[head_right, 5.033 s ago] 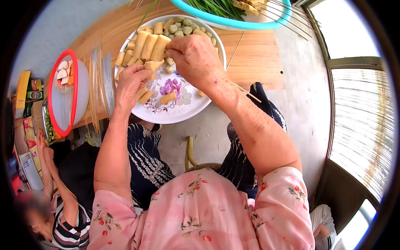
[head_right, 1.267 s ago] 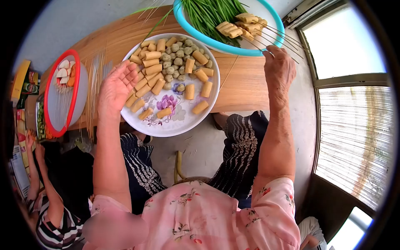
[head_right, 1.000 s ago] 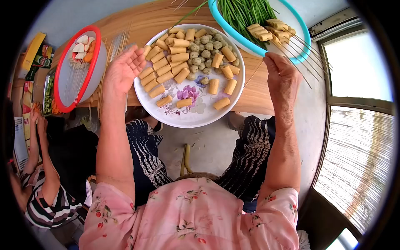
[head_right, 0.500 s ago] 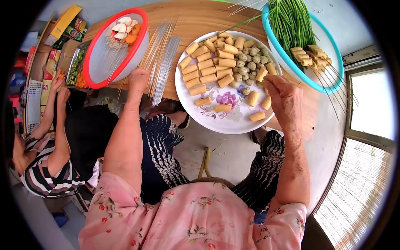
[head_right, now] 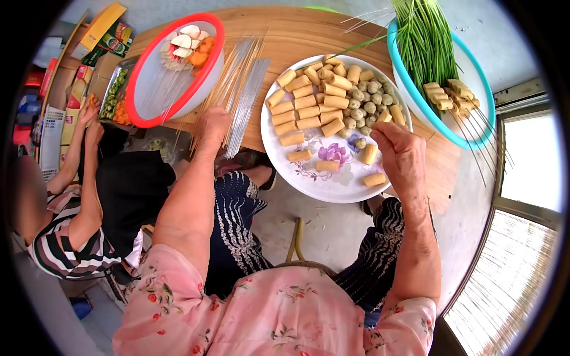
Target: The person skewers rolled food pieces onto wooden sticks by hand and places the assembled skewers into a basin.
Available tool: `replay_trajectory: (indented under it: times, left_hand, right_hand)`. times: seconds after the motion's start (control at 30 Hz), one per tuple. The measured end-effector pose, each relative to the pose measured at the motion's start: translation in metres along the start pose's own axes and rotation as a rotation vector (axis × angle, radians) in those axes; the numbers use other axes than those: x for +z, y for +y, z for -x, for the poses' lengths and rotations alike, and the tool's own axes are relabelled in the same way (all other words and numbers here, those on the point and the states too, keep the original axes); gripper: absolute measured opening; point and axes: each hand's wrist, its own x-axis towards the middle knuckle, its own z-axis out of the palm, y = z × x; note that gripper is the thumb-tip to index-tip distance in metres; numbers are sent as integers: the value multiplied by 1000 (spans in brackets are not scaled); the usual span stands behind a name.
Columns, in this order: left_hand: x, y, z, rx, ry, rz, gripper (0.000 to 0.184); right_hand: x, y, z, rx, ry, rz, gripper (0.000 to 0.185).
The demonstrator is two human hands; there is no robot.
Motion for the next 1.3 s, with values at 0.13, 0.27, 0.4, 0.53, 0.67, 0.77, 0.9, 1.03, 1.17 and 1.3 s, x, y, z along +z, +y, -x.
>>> replay_trajectory:
  times: [0.13, 0.27, 0.4, 0.53, 0.67, 0.77, 0.9, 1.03, 1.17, 1.3]
  left_hand:
    - [-12, 15, 7, -99, -57, -60, 25]
    - [-18, 19, 9, -99, -50, -48, 28]
    - [-9, 1, -4, 148, -230, 307, 23]
    - [-61, 60, 42, 90, -474, 887, 11]
    - [-70, 91, 69, 268, -698, 867, 9]
    - [-59, 101, 76, 388, -827, 776, 7]
    - [-51, 113, 86, 473, -916, 635, 8]
    - [-55, 121, 91, 412, -951, 601, 11]
    - [-29, 91, 53, 361, -506, 503, 18]
    - [-23, 87, 33, 233, -208, 208, 24]
  right_hand:
    - [0, -2, 0, -7, -12, 11, 13]
    - [1, -5, -1, -12, -19, 7, 13]
    - [7, -3, 0, -28, -27, -8, 12]
    - [13, -7, -3, 47, -74, -144, 15]
    - [27, -9, -5, 288, -64, -453, 23]
    - [30, -16, -4, 374, -139, -611, 32]
    - [35, -20, -4, 421, -120, -772, 27]
    - [37, -8, -5, 458, -49, -953, 24]
    - [28, -1, -8, 383, 58, -945, 25]
    - [25, -2, -8, 355, 117, -843, 22]
